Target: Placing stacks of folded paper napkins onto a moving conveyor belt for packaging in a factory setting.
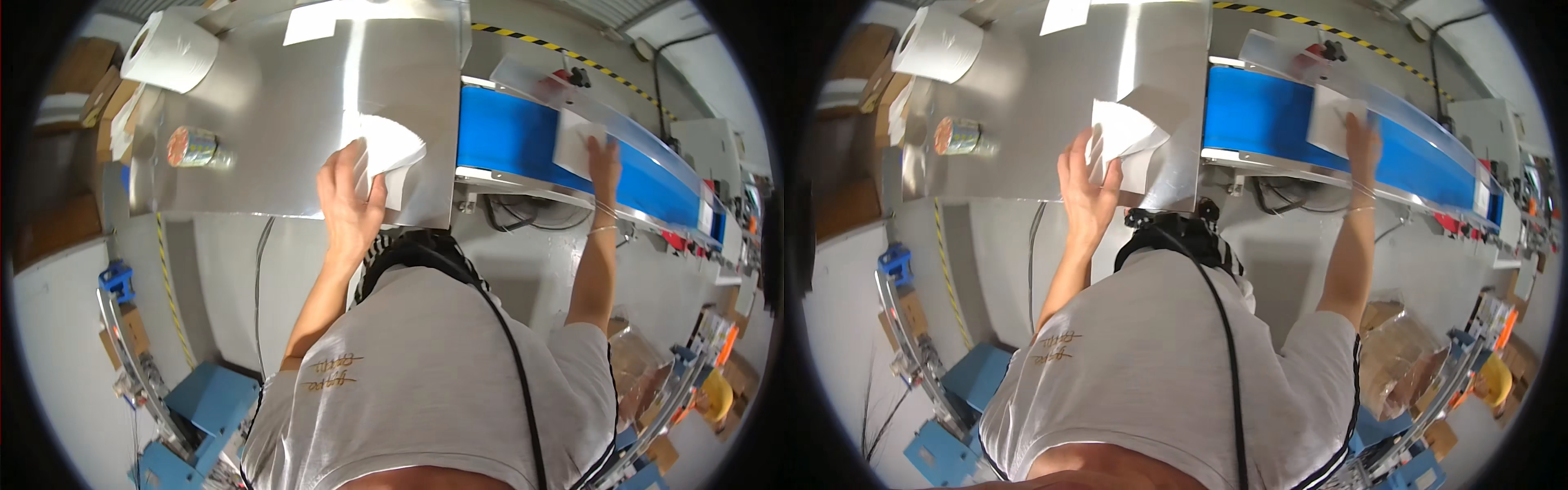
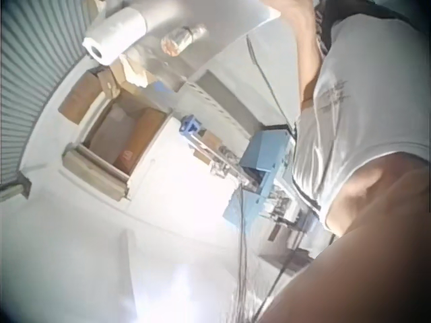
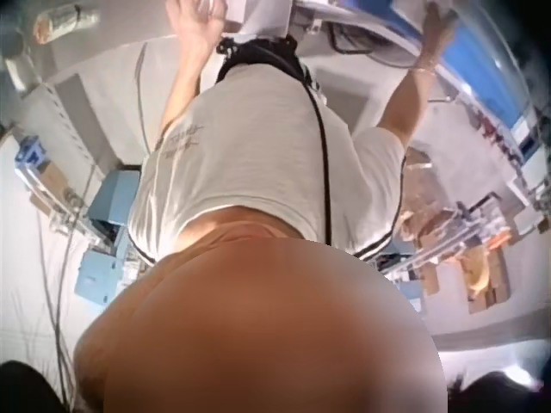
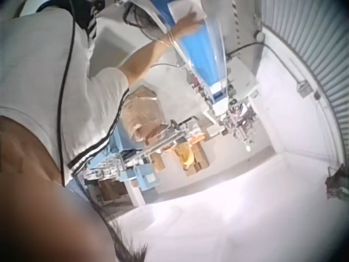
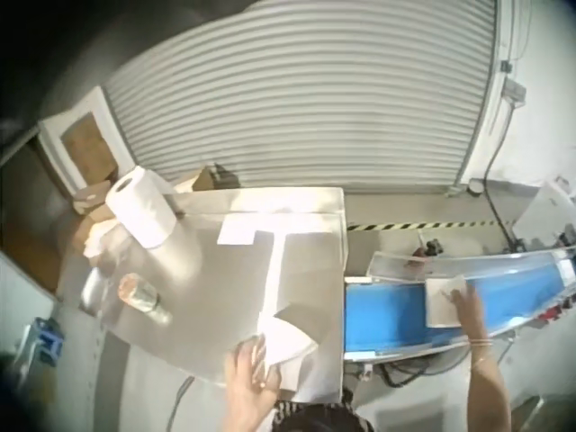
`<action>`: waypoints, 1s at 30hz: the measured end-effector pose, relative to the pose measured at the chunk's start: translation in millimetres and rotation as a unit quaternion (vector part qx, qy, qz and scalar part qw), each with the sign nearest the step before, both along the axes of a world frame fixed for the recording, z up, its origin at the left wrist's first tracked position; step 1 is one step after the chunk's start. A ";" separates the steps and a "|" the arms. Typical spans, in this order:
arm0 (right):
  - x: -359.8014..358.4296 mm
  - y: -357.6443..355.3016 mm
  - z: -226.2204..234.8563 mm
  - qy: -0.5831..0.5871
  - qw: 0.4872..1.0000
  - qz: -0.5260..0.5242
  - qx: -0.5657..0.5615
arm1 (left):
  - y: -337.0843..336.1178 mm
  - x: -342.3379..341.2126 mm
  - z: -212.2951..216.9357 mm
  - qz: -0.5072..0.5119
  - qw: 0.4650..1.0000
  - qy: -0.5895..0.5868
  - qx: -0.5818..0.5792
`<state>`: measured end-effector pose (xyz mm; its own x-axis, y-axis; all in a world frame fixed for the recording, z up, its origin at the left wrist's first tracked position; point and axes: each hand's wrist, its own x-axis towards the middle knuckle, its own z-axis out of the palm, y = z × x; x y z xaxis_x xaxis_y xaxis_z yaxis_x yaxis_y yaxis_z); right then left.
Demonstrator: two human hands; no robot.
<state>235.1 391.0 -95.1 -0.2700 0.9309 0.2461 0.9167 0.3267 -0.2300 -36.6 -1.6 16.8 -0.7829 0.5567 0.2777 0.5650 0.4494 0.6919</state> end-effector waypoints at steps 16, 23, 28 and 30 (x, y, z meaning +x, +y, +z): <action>-172.0 -186.5 91.4 0.266 0.733 0.500 -0.378 | -6.1 5.9 -20.6 -0.028 0.998 0.016 0.056; -196.2 -185.3 91.9 0.255 0.662 0.529 -0.466 | -3.5 7.8 -17.0 -0.055 0.997 0.019 0.057; -196.8 -178.1 69.3 0.272 0.665 0.594 -0.363 | -5.4 -0.3 -20.4 -0.071 0.996 0.055 0.021; -189.7 -178.9 56.9 0.301 0.690 0.606 -0.257 | -10.1 -4.0 -16.5 -0.070 0.996 0.052 0.020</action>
